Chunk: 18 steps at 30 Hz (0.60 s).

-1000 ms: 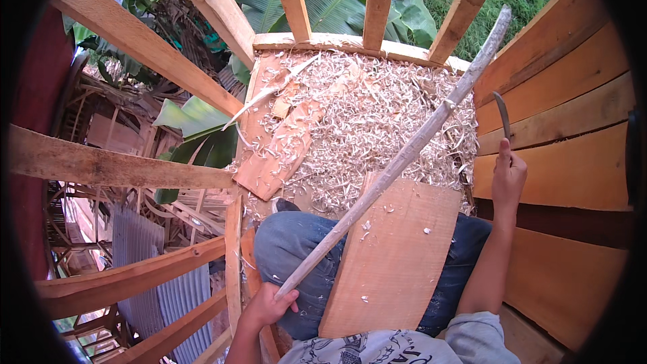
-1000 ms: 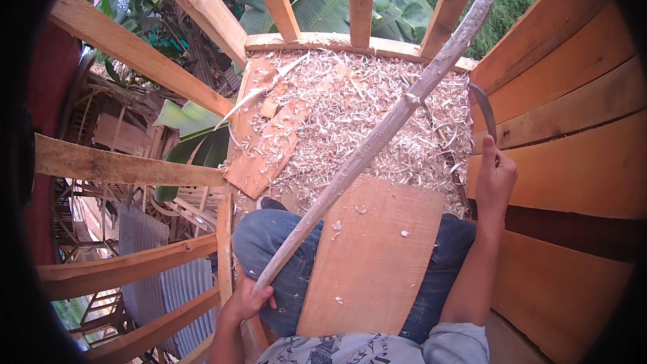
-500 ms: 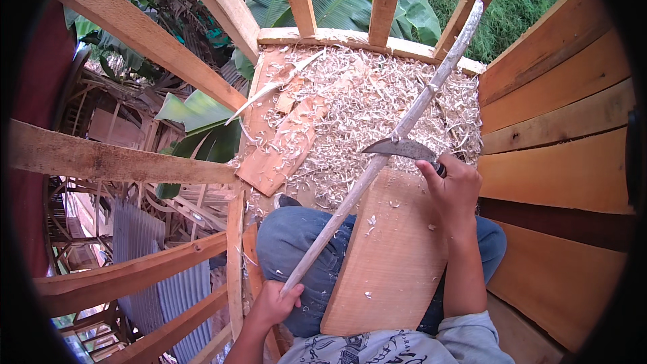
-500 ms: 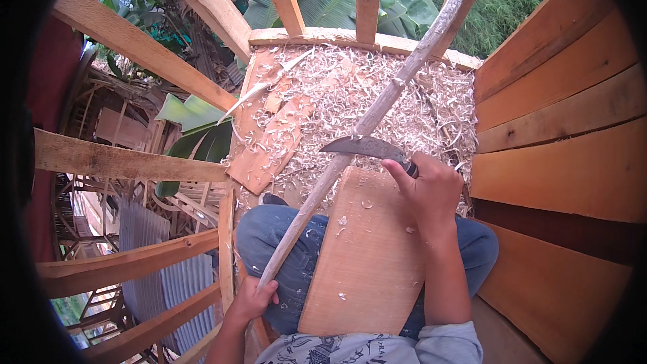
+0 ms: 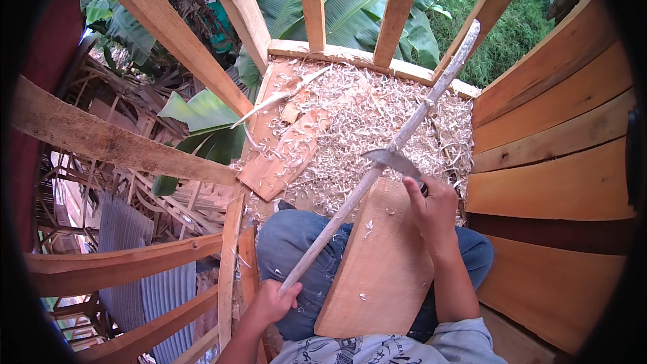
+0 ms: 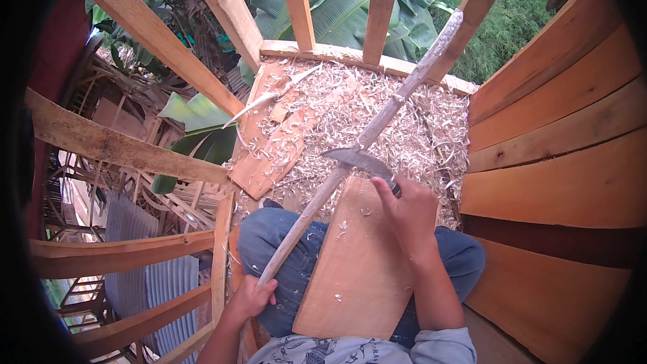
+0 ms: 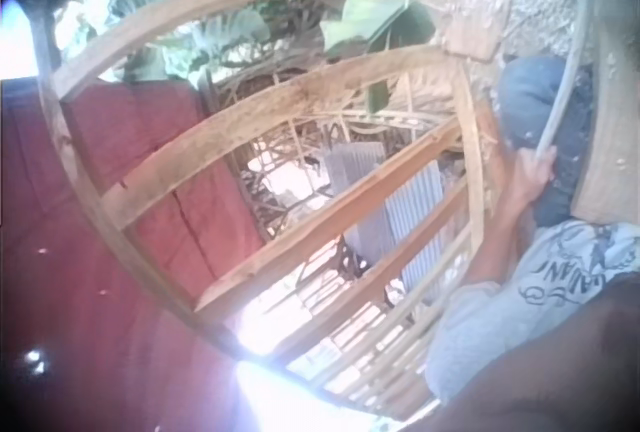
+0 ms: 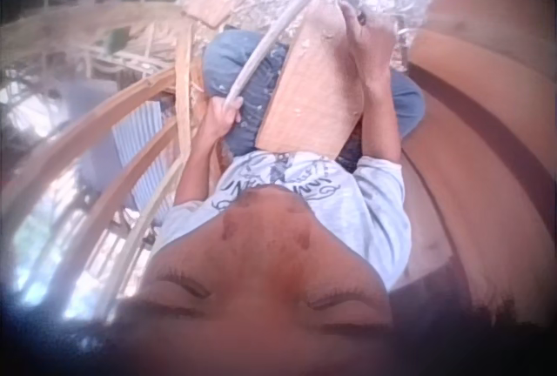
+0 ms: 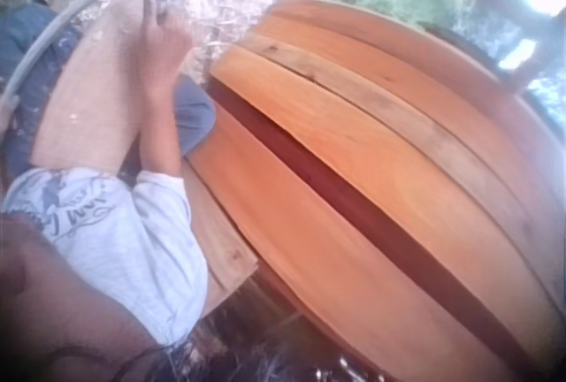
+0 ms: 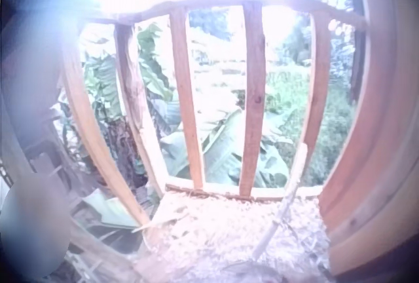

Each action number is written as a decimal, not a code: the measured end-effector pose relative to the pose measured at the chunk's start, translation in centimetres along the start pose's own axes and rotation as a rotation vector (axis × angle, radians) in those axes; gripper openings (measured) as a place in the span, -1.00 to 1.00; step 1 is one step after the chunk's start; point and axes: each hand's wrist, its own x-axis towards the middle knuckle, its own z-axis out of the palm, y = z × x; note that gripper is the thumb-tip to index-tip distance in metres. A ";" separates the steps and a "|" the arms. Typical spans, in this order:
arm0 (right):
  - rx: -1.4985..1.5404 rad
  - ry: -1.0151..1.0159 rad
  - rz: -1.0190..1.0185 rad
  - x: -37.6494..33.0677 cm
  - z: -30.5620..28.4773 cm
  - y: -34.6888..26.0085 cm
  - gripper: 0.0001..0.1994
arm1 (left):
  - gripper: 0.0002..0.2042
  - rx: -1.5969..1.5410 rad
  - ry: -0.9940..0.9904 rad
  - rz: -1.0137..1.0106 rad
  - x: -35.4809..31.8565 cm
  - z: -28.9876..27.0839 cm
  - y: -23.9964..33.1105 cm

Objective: The person sits cross-legged on a wooden platform and uses a curved knife to shave and shape a long wooden stick. They repeatedly scrape the stick's surface, removing wood shavings and refining its shape.

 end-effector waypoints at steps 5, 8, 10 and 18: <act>0.115 -0.037 -0.079 -0.7 0.4 -1.1 -0.50 | -0.55 0.010 0.013 0.035 -0.1 0.0 -0.4; 0.091 0.001 0.018 1.2 0.4 0.8 -0.53 | -0.54 0.010 0.052 0.033 -0.2 0.4 0.2; 0.196 0.013 0.001 -0.2 1.7 0.4 -0.53 | -0.54 0.038 0.054 0.003 -0.1 0.5 -0.1; 0.283 -0.025 0.036 1.1 0.8 0.4 -0.54 | -0.55 0.012 0.089 0.007 -0.1 0.9 -0.3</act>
